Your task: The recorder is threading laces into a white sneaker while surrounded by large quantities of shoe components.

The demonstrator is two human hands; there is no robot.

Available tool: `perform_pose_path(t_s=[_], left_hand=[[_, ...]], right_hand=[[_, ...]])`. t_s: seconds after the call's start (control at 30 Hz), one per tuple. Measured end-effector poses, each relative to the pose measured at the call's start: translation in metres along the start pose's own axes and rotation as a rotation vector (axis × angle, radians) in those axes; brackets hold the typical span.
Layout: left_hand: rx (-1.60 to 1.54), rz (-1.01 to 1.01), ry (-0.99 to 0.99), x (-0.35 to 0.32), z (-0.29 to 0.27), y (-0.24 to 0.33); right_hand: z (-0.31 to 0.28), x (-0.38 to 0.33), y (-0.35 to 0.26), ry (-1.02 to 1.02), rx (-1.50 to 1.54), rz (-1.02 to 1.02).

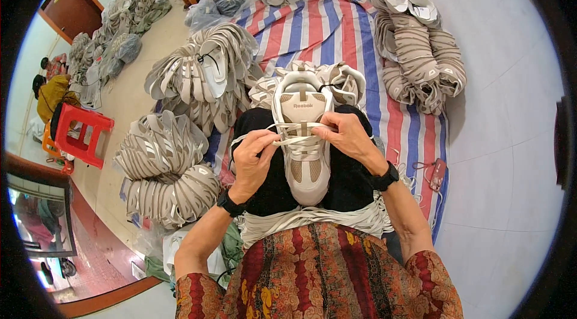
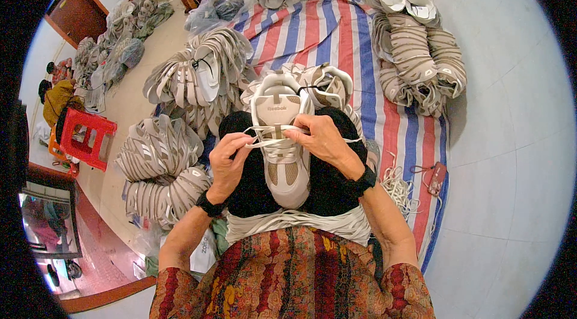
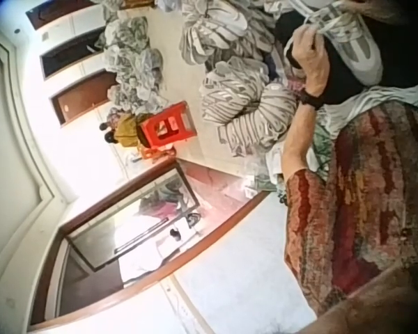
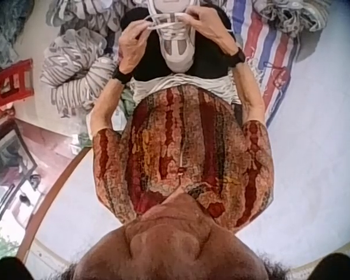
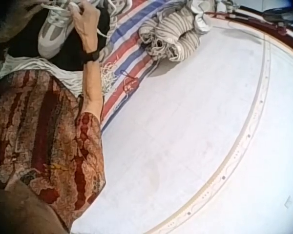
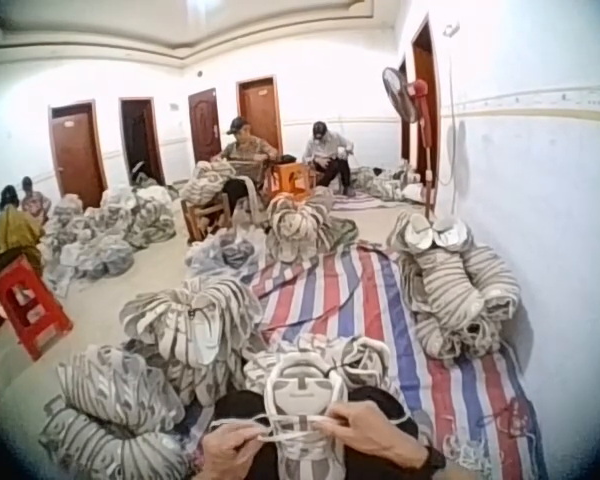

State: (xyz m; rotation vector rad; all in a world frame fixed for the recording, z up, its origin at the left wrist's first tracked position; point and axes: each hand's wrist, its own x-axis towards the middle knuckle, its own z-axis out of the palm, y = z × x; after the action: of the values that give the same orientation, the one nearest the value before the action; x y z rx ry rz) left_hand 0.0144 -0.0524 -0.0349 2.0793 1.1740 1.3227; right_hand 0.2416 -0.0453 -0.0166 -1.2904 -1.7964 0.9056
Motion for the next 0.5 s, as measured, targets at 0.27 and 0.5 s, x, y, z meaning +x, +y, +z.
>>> perform_pose_path(t_s=[0.27,0.5], left_hand=[[-0.278,-0.293,-0.228,0.014,0.004,-0.011],[-0.116,-0.071,-0.108,0.030,-0.007,-0.005]], right_hand=[[0.010,0.002,0.010,0.144,0.035,-0.020],[-0.050,-0.024,0.045,0.208,0.675,0.252]])
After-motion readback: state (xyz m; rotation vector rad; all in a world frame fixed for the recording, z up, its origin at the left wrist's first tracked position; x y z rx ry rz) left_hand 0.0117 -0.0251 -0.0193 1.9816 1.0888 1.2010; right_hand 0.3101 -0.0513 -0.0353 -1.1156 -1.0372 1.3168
